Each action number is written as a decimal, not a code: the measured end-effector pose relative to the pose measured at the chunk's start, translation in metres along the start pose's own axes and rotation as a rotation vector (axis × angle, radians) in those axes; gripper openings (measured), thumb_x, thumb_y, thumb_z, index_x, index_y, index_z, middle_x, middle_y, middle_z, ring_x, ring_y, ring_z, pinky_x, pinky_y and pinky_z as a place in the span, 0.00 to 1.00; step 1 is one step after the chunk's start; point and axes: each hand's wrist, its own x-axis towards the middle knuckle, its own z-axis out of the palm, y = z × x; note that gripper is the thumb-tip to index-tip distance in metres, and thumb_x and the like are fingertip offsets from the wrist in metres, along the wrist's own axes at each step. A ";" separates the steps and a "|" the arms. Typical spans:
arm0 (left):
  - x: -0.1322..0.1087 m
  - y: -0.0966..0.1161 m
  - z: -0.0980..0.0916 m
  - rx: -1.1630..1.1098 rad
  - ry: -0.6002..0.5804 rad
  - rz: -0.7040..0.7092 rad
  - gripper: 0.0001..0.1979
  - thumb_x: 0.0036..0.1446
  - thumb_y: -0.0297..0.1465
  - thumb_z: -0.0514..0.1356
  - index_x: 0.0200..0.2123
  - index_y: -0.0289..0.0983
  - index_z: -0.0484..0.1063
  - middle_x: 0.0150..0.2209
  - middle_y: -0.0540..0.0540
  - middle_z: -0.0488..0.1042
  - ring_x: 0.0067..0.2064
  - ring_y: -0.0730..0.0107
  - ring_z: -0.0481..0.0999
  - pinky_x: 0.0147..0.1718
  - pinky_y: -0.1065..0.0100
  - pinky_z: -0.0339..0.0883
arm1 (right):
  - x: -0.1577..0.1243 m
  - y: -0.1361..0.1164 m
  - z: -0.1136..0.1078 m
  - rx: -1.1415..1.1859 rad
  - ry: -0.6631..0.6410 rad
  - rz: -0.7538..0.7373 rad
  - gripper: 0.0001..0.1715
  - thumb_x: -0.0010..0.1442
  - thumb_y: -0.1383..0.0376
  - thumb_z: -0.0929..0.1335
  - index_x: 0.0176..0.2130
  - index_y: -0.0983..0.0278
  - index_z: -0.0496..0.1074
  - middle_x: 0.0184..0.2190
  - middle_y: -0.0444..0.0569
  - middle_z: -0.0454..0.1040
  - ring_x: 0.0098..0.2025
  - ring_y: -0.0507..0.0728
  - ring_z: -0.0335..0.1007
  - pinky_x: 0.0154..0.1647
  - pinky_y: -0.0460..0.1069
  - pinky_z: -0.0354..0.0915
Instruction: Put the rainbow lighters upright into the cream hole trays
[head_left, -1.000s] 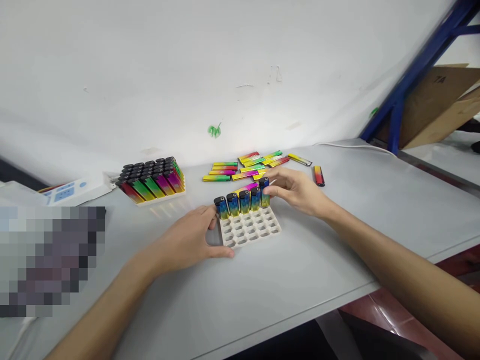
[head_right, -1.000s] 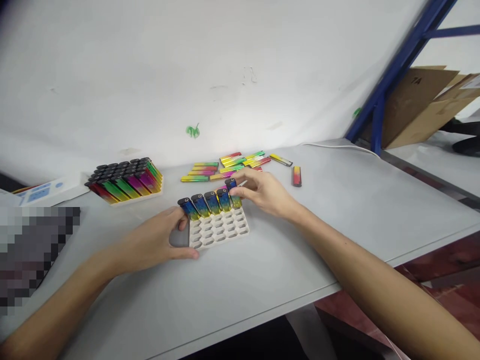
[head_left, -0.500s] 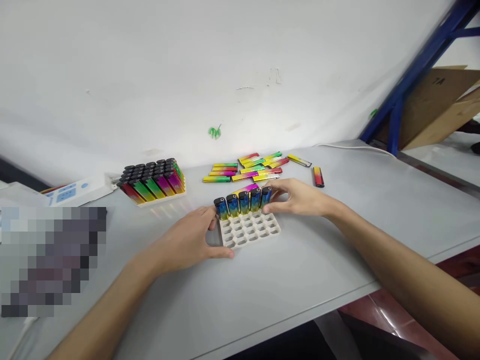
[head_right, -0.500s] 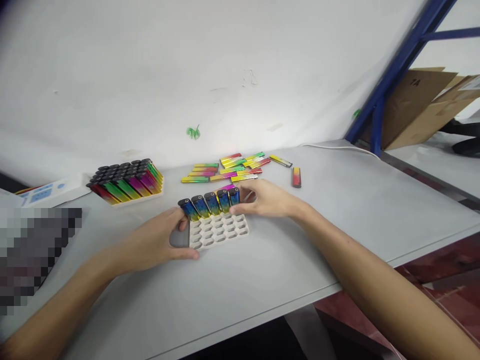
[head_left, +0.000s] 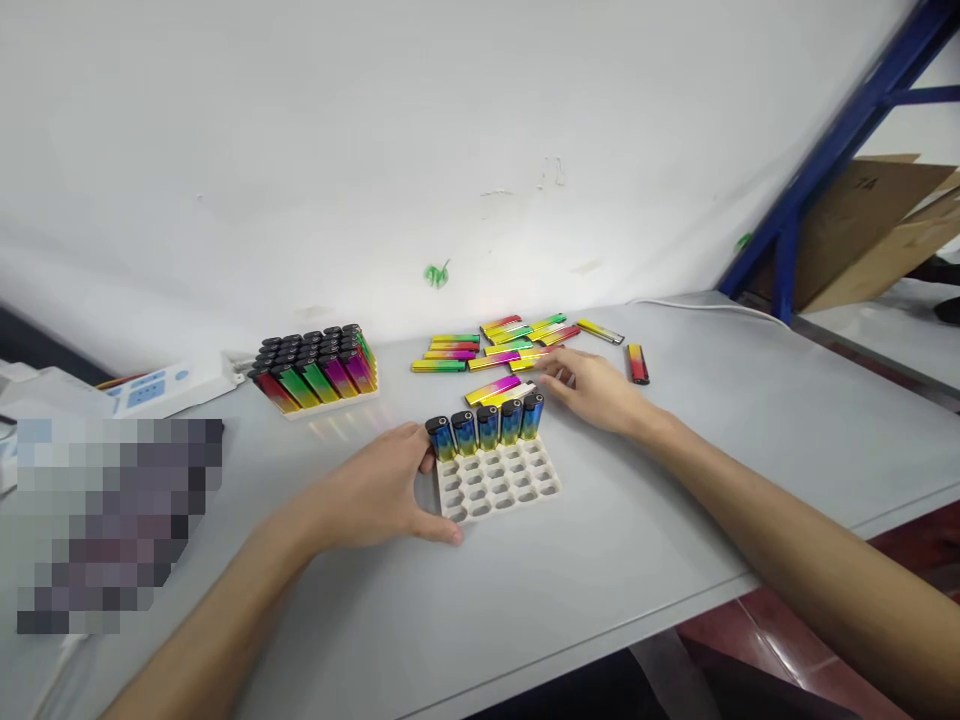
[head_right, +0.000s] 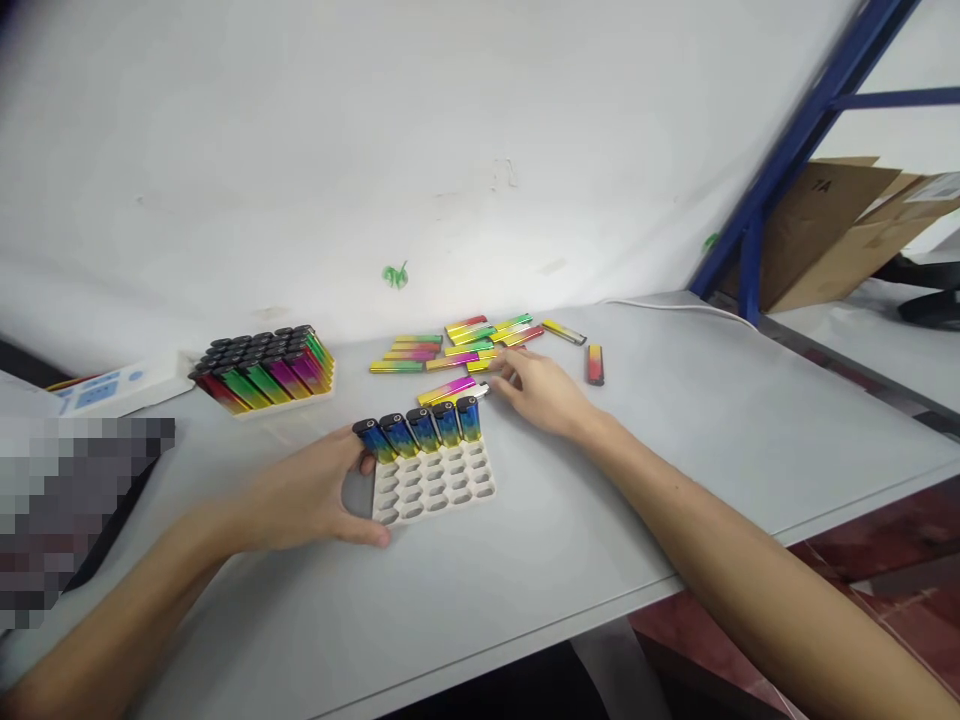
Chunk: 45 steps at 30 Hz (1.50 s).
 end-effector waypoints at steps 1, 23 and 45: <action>0.000 0.000 0.000 0.001 0.003 0.001 0.32 0.34 0.56 0.72 0.34 0.42 0.66 0.39 0.47 0.74 0.38 0.55 0.75 0.34 0.61 0.66 | 0.000 0.000 0.002 -0.010 -0.005 -0.017 0.14 0.68 0.59 0.66 0.50 0.61 0.75 0.43 0.51 0.78 0.39 0.59 0.74 0.41 0.54 0.68; -0.003 0.005 -0.003 -0.014 0.039 0.036 0.32 0.33 0.58 0.72 0.32 0.43 0.66 0.37 0.46 0.75 0.36 0.54 0.75 0.30 0.61 0.66 | 0.011 -0.011 0.022 0.163 -0.030 -0.023 0.15 0.60 0.59 0.73 0.44 0.63 0.73 0.46 0.52 0.72 0.46 0.60 0.69 0.49 0.54 0.68; -0.001 -0.003 0.002 -0.016 0.028 0.082 0.34 0.36 0.60 0.71 0.40 0.44 0.71 0.38 0.46 0.75 0.38 0.52 0.76 0.34 0.60 0.67 | 0.001 -0.009 -0.011 0.575 -0.092 0.111 0.16 0.57 0.56 0.74 0.39 0.61 0.67 0.39 0.47 0.75 0.43 0.57 0.73 0.48 0.55 0.67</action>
